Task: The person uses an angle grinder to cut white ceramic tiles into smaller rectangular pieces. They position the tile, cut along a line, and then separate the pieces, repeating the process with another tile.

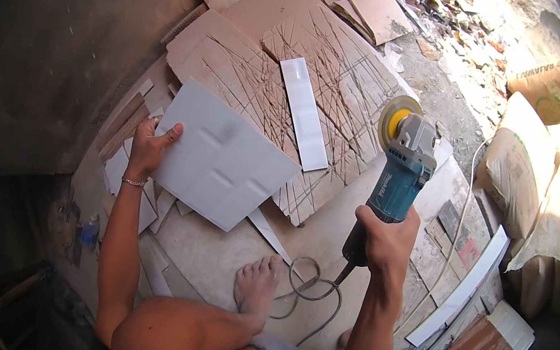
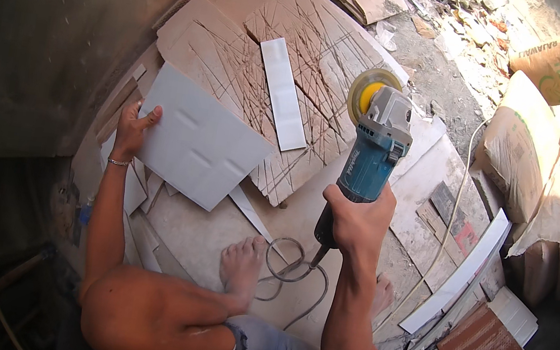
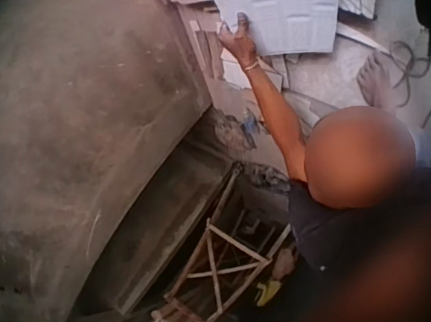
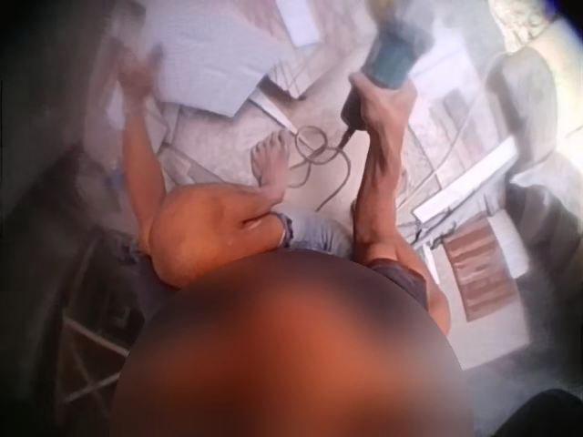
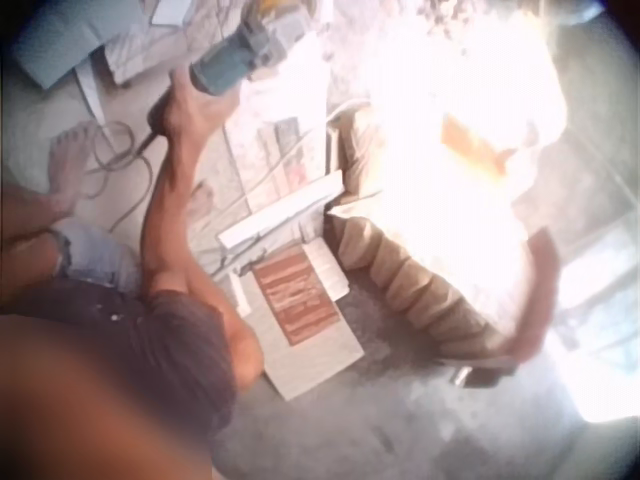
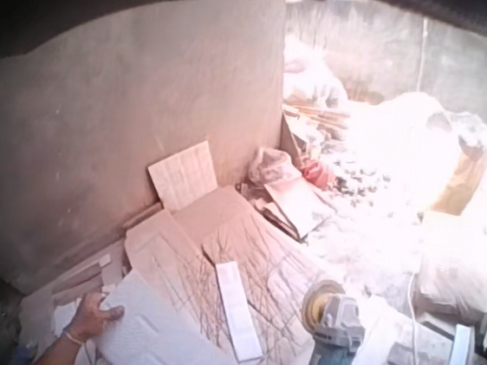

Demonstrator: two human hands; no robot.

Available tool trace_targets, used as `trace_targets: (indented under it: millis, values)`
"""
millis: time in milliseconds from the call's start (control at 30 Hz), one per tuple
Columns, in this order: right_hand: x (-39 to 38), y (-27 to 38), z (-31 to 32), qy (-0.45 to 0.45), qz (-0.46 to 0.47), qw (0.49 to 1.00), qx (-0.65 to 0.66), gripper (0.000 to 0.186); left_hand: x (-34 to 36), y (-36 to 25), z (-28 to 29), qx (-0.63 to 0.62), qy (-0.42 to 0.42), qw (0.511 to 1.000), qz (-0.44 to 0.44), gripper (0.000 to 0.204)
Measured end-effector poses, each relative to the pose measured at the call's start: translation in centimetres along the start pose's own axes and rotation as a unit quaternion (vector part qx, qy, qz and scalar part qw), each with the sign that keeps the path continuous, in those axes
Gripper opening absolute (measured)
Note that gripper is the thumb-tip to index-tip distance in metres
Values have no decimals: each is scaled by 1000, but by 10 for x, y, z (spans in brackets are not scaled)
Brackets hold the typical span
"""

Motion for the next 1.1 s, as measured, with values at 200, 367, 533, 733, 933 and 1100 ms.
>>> trace_targets:
  millis: [200,367,533,733,933,1100]
  values:
    - [5,25,38,-52,34,998,-11,25,-29,-64,-2,-259,-72,962,-58,52]
    - [3,53,59,-72,58,996,-15,24,-9,-89,-69,-331,-73,933,-123,46]
    - [-2,71,76,-58,66,996,-32,29,-17,-115,-134,-362,-64,919,-141,45]
    - [-5,93,93,-41,78,991,-97,30,-16,-89,-158,-369,-11,924,-99,49]
    - [-7,102,100,-30,57,986,-154,34,-22,-87,-147,-332,-61,931,-137,51]
    - [7,119,97,40,80,982,-166,34,-31,-90,-149,-334,-87,921,-181,53]
Point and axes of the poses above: each hand's wrist, its own x-axis towards the middle knuckle, its own z-axis out of the back of the hand, y = z × x, the point moved 10 cm from there along x, towards the middle knuckle, and after that the axes turned 8 degrees about z, right-handed, at the moved point
